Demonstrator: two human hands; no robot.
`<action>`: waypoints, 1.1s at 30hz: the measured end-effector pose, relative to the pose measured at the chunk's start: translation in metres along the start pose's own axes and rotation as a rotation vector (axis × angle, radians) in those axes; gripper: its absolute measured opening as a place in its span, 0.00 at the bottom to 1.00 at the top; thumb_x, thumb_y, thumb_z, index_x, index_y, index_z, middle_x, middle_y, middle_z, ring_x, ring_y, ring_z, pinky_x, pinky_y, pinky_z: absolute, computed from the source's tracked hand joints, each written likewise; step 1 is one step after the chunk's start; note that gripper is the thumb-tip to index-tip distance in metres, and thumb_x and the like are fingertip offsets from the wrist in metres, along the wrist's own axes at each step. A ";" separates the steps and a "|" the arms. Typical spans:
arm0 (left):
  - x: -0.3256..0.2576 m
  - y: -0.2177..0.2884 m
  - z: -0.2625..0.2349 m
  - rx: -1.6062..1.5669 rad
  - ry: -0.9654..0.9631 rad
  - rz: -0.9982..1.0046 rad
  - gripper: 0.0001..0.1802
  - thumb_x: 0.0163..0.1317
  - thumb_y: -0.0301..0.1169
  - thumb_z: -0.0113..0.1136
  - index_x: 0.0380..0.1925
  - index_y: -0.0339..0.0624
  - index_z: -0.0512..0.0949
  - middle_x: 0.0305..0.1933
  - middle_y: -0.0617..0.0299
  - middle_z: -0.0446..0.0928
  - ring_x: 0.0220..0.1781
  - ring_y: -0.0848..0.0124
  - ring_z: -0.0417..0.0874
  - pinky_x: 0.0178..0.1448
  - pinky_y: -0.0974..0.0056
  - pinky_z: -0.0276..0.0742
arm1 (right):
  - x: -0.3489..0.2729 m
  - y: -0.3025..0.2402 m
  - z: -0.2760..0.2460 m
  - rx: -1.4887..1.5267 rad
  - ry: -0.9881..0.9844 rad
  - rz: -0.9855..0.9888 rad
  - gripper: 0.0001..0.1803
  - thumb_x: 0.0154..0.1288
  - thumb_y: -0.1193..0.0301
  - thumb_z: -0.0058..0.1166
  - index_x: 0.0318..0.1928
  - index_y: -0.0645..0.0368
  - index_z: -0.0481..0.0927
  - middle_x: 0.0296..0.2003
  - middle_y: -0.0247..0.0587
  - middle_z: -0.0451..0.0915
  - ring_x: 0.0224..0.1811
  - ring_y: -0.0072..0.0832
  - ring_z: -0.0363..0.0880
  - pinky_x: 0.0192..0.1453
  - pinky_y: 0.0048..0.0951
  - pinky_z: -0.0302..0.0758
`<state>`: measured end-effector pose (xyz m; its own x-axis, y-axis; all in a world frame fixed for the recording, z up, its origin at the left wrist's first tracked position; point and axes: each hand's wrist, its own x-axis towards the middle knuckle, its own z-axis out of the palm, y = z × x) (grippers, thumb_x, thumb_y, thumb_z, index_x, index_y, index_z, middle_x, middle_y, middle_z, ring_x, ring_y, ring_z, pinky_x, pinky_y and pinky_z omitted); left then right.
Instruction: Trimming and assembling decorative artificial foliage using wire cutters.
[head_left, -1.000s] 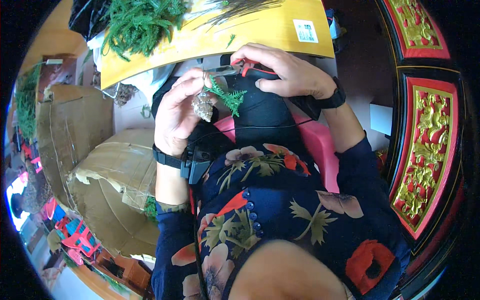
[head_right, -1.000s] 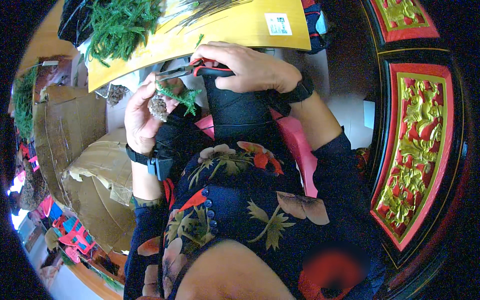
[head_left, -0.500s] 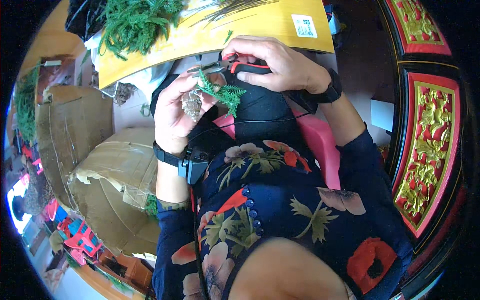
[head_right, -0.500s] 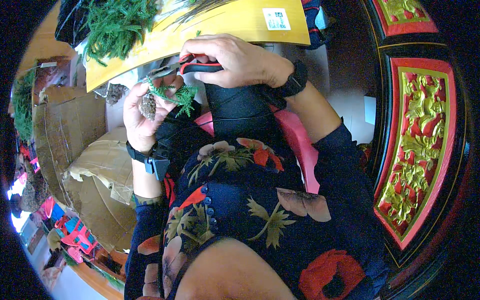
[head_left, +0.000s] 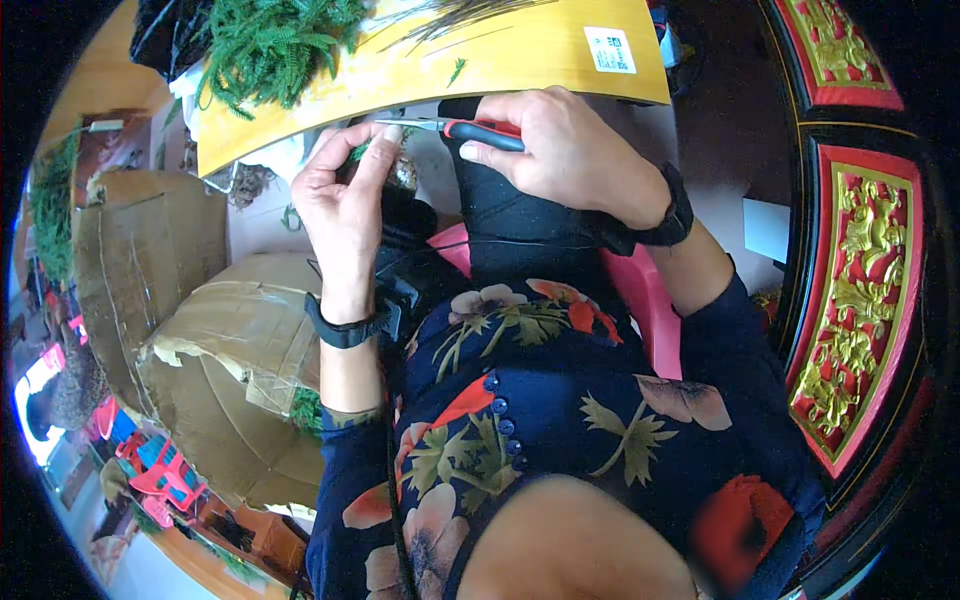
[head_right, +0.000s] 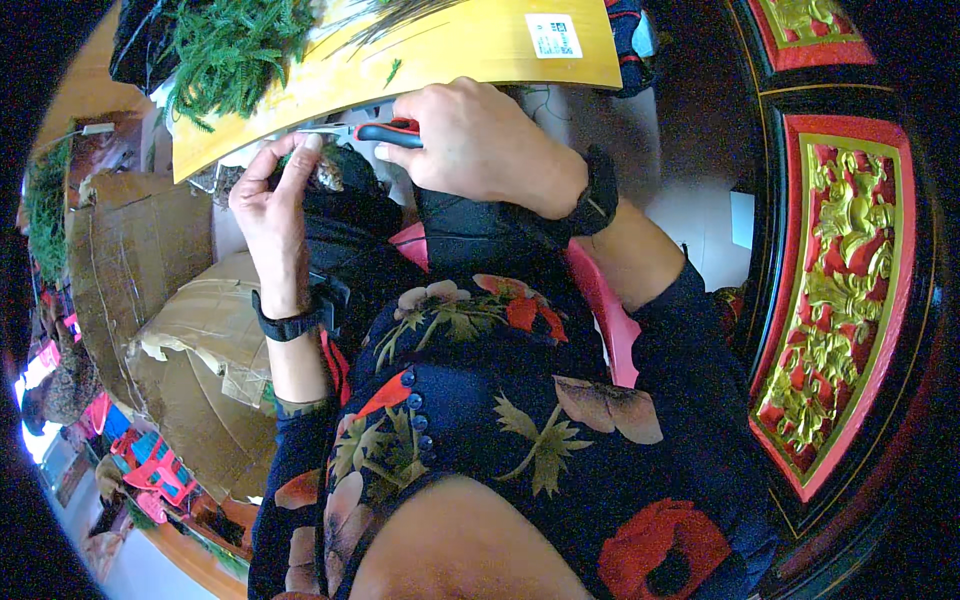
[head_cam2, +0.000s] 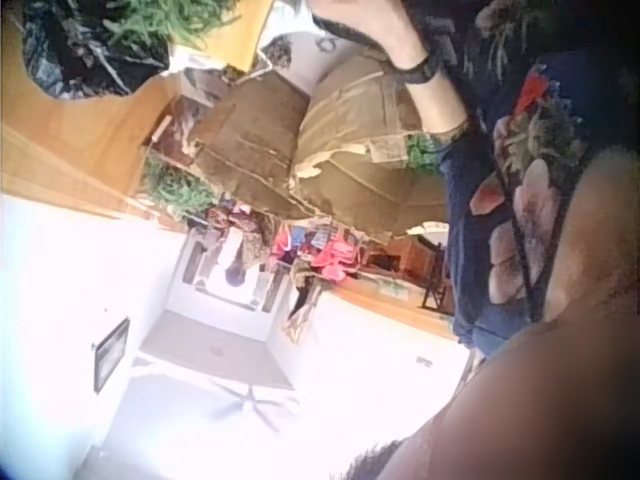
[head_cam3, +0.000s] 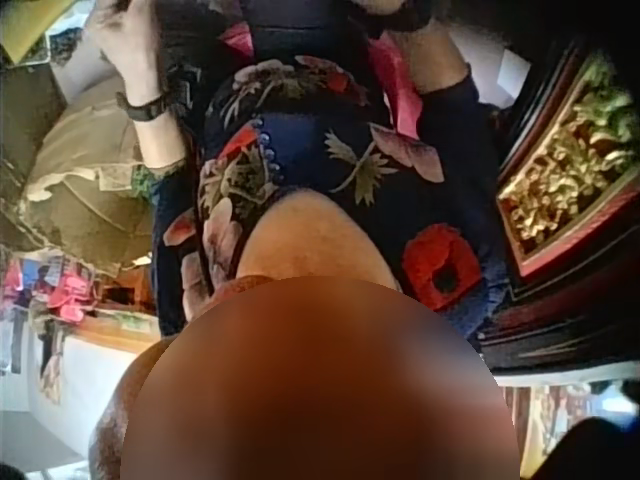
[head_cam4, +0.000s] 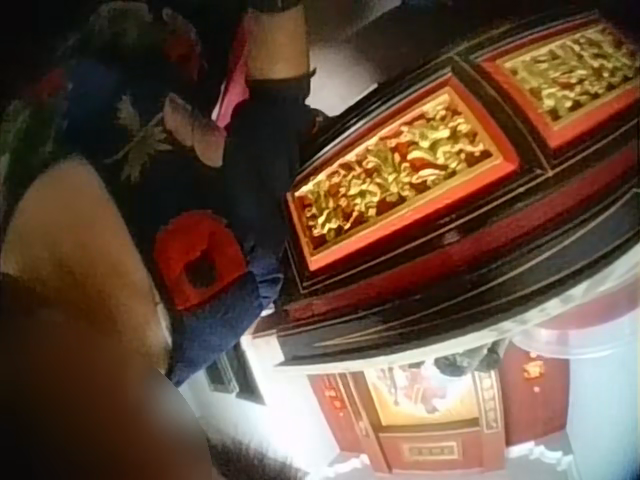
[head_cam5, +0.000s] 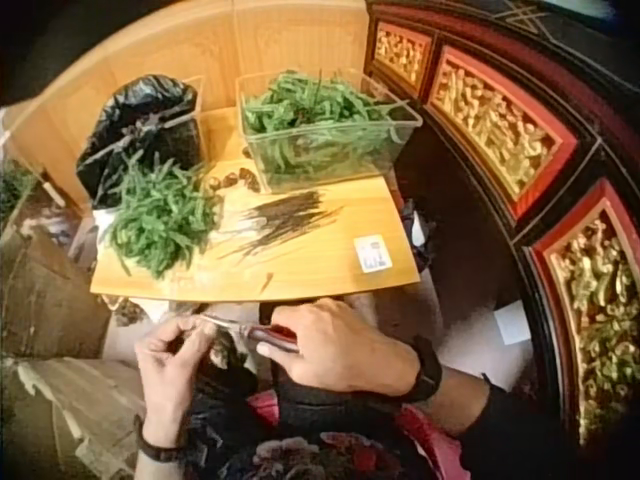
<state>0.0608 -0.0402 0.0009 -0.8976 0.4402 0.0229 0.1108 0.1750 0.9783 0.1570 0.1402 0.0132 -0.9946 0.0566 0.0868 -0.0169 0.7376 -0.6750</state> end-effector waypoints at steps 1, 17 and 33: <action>0.000 0.001 -0.001 0.001 0.002 0.001 0.05 0.52 0.24 0.63 0.30 0.36 0.81 0.30 0.67 0.76 0.32 0.82 0.72 0.42 0.76 0.66 | 0.000 0.000 0.000 0.015 0.014 -0.009 0.12 0.57 0.67 0.57 0.37 0.62 0.77 0.29 0.49 0.77 0.32 0.42 0.76 0.37 0.34 0.72; 0.002 0.005 -0.019 -0.886 -0.453 -0.548 0.10 0.57 0.28 0.57 0.37 0.34 0.77 0.31 0.61 0.79 0.33 0.75 0.77 0.44 0.73 0.69 | 0.032 0.030 -0.001 0.206 -0.057 -0.379 0.16 0.53 0.70 0.59 0.42 0.60 0.74 0.35 0.42 0.76 0.35 0.36 0.76 0.41 0.31 0.71; 0.001 -0.001 -0.002 -0.288 -0.010 -0.117 0.09 0.54 0.28 0.60 0.33 0.35 0.80 0.32 0.64 0.80 0.30 0.82 0.75 0.40 0.77 0.67 | 0.011 0.022 0.013 -0.065 0.170 -0.248 0.16 0.55 0.67 0.57 0.43 0.59 0.73 0.34 0.49 0.77 0.37 0.42 0.76 0.41 0.35 0.72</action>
<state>0.0591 -0.0422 0.0007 -0.8925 0.4411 -0.0942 -0.1201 -0.0312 0.9923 0.1441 0.1482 -0.0107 -0.9295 -0.0229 0.3680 -0.2451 0.7840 -0.5704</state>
